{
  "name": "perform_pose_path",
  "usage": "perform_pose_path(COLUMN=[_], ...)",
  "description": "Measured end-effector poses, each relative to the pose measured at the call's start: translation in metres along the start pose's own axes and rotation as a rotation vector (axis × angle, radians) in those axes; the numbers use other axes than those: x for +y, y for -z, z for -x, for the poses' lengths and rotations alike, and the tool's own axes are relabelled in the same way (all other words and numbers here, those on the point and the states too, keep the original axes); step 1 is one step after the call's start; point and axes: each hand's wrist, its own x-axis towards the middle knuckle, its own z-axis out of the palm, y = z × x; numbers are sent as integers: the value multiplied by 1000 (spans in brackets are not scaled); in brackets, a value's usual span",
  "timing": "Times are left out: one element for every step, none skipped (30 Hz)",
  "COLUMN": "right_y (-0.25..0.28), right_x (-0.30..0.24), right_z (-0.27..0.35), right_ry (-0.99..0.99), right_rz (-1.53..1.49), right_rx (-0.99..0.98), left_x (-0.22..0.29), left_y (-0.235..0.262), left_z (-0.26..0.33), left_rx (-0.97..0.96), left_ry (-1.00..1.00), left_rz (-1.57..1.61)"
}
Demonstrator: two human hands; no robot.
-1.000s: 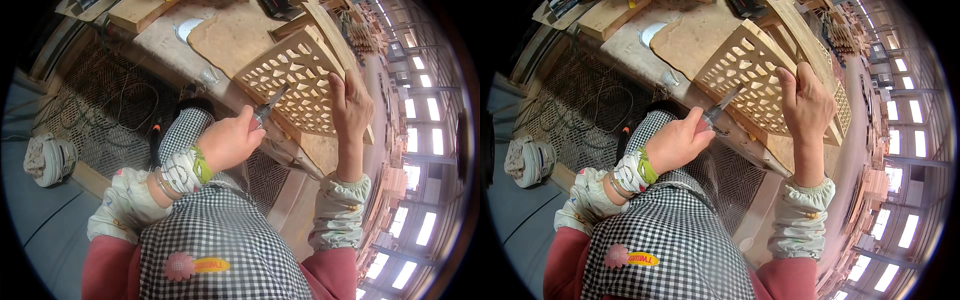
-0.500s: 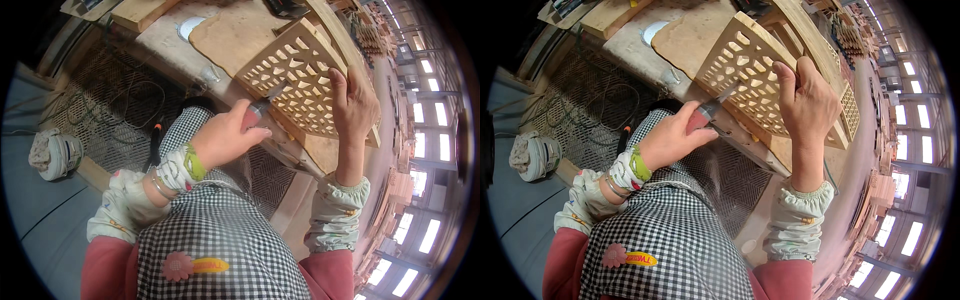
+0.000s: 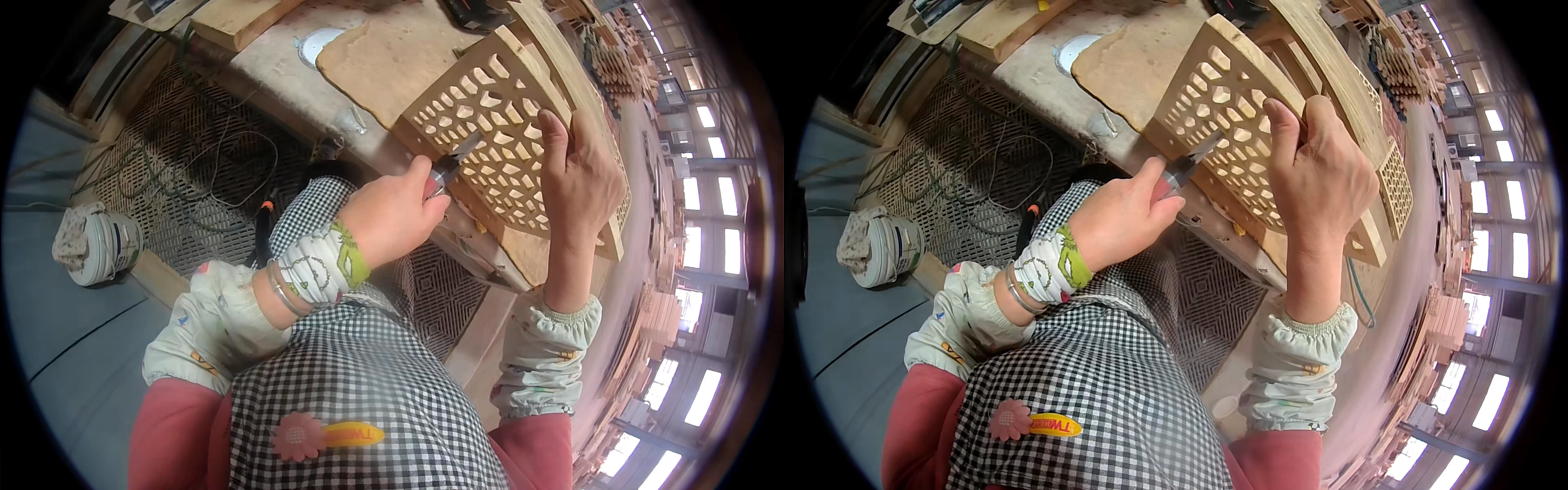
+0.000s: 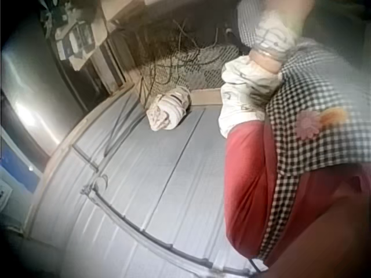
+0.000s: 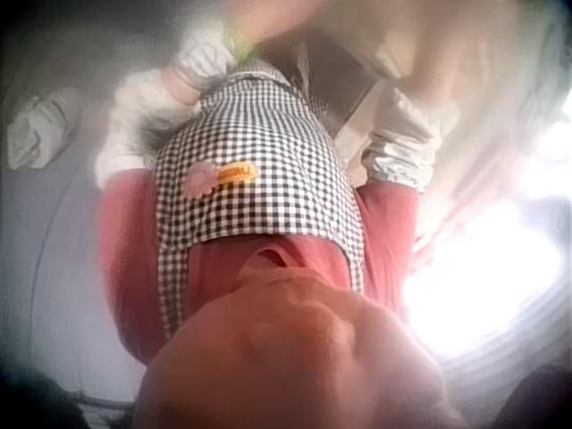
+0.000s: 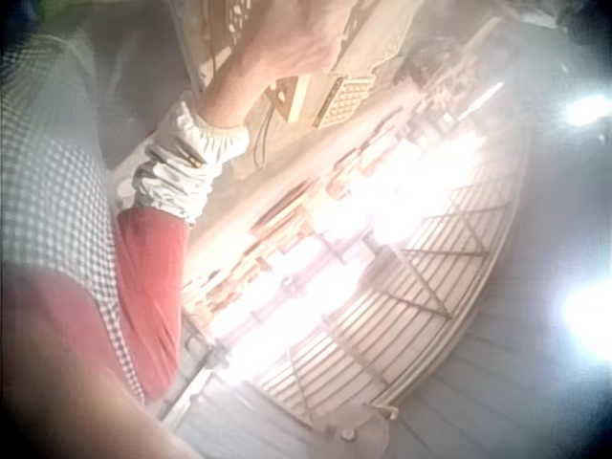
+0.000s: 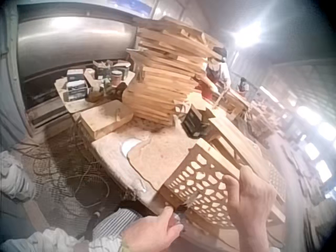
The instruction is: The person uses a small tool to clean the interior edges of a carved wooden lattice panel.
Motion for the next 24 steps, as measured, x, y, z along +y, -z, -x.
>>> perform_pose_path(right_y=[1,1,2,2,2,2,1,1,1,1,1,1,2,2,2,1,2,2,1,1,2,3,4,4], right_x=[0,-1,-1,-2,-2,-2,-2,0,1,2,3,3,2,3,3,3,3,3,4,5,5,6,8,9], right_z=[0,1,1,1,1,2,2,2,2,2,2,2,2,1,1,2,2,3,4,4,4,5,5,5], right_ry=[6,14,22,13,3,-8,-6,-6,-5,-4,0,4,-1,3,6,10,2,5,7,10,5,0,-5,-6], right_rz=[5,10,15,1,-10,-22,-22,-20,-18,-7,1,10,16,6,-4,-15,-7,-5,-3,-3,-10,-18,-23,-29], right_rx=[1,2,3,-2,-7,-12,-13,-14,-15,-15,-16,-18,-28,-25,-21,-18,-29,-30,-31,-31,-45,-59,-74,-80], left_x=[0,1,-3,-5,-6,-6,-6,-4,-2,-2,-2,-3,-5,-5,-5,-6,-6,-7,-8,-9,-13,-19,-23,-26], left_y=[1,1,-2,-4,-5,-5,-6,-5,-5,-5,-4,-4,-6,-5,-5,-5,-4,-4,-3,-2,-3,-2,0,3], left_z=[-1,-2,-3,-4,-6,-6,-6,-6,-7,-7,-7,-7,-7,-7,-7,-6,-6,-7,-7,-8,-7,-5,-4,-4], left_rx=[-2,-3,18,24,28,32,22,9,-4,-9,-11,-14,-6,-5,-5,-4,-11,-17,-23,-28,-29,-29,-56,-98], left_ry=[0,2,-17,-18,-21,-24,-3,15,33,33,36,38,33,36,39,41,46,50,55,59,43,27,27,44], left_rz=[-11,-21,-32,-35,-39,-42,-53,-63,-74,-73,-71,-69,-76,-81,-86,-91,-91,-91,-91,-92,-42,8,82,138])
